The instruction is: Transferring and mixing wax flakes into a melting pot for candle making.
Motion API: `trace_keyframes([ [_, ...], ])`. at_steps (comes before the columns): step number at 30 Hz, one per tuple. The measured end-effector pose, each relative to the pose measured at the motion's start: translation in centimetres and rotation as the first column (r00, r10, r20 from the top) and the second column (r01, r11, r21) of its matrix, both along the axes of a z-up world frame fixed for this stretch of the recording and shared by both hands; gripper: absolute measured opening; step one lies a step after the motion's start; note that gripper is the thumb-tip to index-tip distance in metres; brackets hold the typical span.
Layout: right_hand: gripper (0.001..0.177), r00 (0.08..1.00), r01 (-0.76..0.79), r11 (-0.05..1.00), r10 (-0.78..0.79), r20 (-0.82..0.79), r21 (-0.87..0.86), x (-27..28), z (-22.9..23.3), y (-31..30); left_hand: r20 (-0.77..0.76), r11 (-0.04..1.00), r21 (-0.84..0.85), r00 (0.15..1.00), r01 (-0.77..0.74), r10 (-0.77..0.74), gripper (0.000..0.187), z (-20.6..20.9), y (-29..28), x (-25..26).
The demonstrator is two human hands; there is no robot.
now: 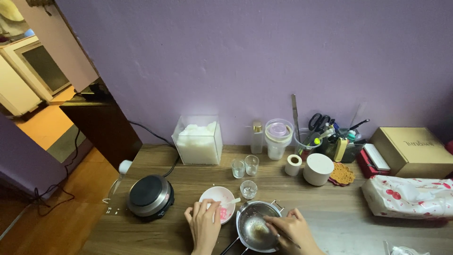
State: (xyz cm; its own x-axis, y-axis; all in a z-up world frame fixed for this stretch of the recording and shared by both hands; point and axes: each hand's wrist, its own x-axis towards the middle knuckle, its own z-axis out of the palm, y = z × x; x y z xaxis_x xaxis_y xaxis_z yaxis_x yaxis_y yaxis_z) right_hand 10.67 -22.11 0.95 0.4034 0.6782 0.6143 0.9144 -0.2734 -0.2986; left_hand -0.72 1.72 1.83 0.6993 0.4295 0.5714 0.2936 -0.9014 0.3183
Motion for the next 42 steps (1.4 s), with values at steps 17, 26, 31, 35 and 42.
trace_keyframes([
  [17, 0.017, 0.996, -0.060, 0.991, 0.051, -0.073, -0.121, -0.4, 0.8, 1.1, 0.058, 1.000, -0.010, 0.998, -0.025, 0.025, 0.015, -0.1, 0.2, -0.1],
  [26, 0.021, 0.994, -0.093, 0.994, 0.089, -0.068, -0.051, -1.0, 1.9, 1.2, -0.004, 0.995, -0.037, 0.995, 0.097, -0.097, 0.014, -0.4, -0.1, 0.1],
  [31, 0.028, 0.992, -0.119, 0.992, 0.119, -0.028, 0.031, -3.0, 4.5, 2.1, 0.166, 0.996, 0.035, 0.982, 0.088, -0.092, 0.009, 0.0, -0.6, 0.1],
  [35, 0.016, 0.984, -0.163, 0.979, 0.154, 0.084, 0.118, -4.3, 6.9, 5.1, 0.126, 0.998, -0.002, 0.990, 0.069, -0.069, 0.004, 0.0, -0.4, 0.0],
  [42, 0.019, 0.947, -0.245, 0.963, 0.262, -0.186, 0.110, -3.9, 7.6, 8.4, 0.083, 0.981, -0.189, 0.995, -0.040, 0.057, 0.026, -1.8, 1.6, 0.1],
])
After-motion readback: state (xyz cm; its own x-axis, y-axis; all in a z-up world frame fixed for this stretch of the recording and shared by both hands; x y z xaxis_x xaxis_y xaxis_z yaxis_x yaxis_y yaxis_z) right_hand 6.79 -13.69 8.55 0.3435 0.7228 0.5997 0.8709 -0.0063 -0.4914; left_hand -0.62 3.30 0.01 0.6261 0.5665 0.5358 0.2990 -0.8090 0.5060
